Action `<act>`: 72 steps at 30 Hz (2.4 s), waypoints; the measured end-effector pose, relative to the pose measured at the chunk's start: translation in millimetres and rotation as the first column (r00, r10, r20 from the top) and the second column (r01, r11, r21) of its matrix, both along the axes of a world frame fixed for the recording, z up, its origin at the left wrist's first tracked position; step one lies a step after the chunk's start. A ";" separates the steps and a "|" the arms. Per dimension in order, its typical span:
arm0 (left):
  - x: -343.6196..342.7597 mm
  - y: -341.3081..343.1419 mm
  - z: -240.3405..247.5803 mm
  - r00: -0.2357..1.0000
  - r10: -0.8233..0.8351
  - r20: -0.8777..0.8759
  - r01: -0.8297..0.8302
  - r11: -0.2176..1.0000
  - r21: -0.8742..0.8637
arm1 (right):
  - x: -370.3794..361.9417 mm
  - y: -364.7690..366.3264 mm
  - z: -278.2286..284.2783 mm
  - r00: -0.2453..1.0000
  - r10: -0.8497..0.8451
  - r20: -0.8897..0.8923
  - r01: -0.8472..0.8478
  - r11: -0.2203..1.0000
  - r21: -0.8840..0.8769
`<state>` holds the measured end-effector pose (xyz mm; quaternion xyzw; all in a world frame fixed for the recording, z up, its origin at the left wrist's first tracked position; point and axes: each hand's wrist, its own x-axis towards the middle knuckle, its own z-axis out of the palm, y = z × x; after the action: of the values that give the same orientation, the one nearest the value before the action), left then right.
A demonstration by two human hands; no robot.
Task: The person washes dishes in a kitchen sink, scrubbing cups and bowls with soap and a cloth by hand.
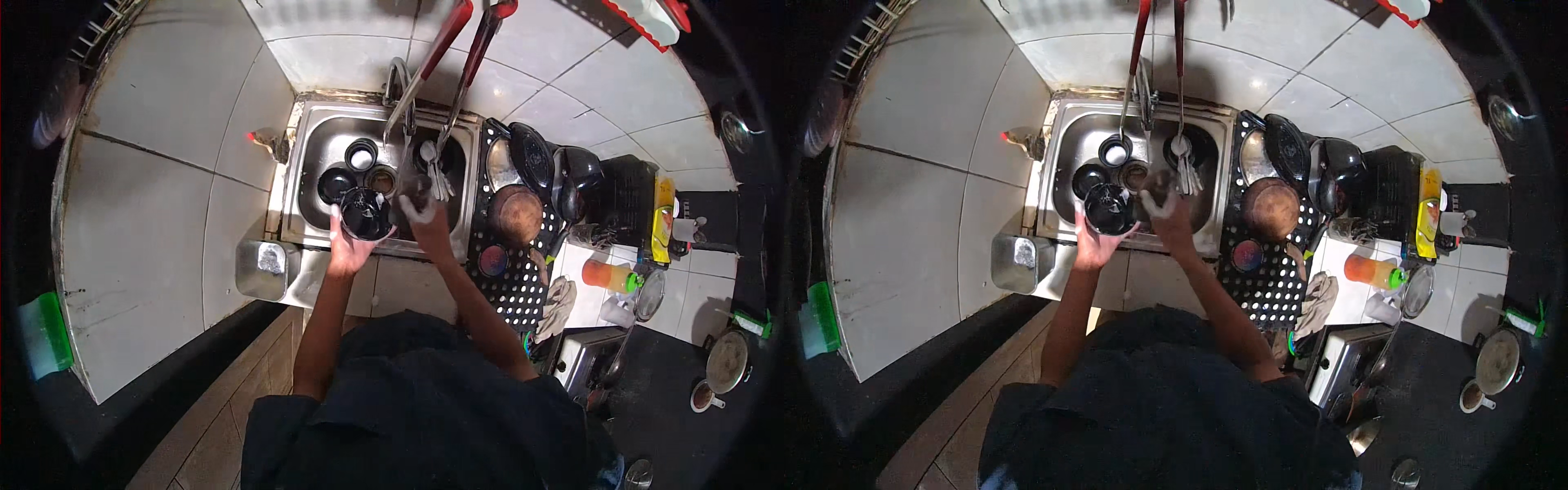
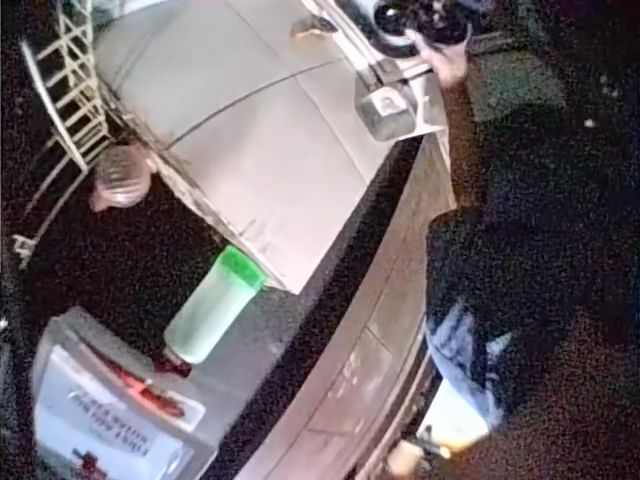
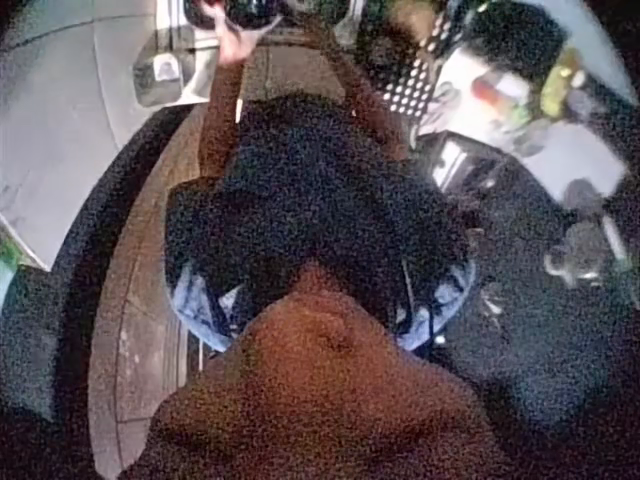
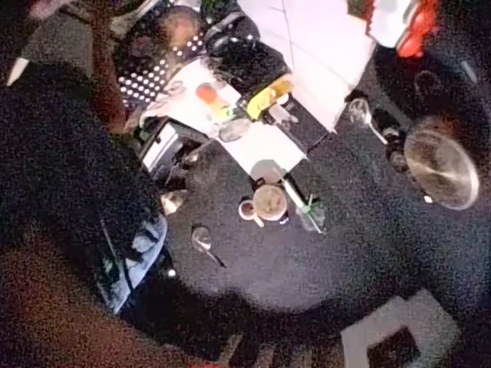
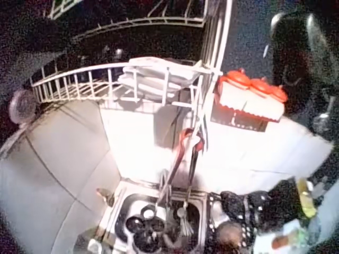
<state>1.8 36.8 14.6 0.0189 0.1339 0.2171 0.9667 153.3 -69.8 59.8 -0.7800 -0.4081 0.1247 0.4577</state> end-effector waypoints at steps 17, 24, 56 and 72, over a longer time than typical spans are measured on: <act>19.2 -2.0 4.9 0.699 0.123 -0.704 0.126 0.948 0.291 | -2.7 8.8 -68.4 0.932 0.123 -0.341 -0.030 0.964 0.266; 45.7 -16.8 -54.2 0.761 0.217 -0.612 -0.182 0.976 0.120 | -43.3 22.2 -39.6 0.980 -0.117 -0.158 0.132 0.987 0.090; 19.3 5.8 -9.2 0.762 0.347 -0.546 -0.069 0.883 0.465 | -17.8 16.8 51.6 0.946 0.238 0.220 -0.221 0.970 -0.100; 36.2 -9.0 -1.9 0.867 0.096 -0.489 0.054 0.958 0.283 | -28.4 38.4 -45.1 0.896 0.398 0.196 -0.336 0.897 -0.287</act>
<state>37.9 27.8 12.8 0.2129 0.3456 0.2326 0.8838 124.8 -31.4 14.7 -0.7480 -0.5846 0.1600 0.2706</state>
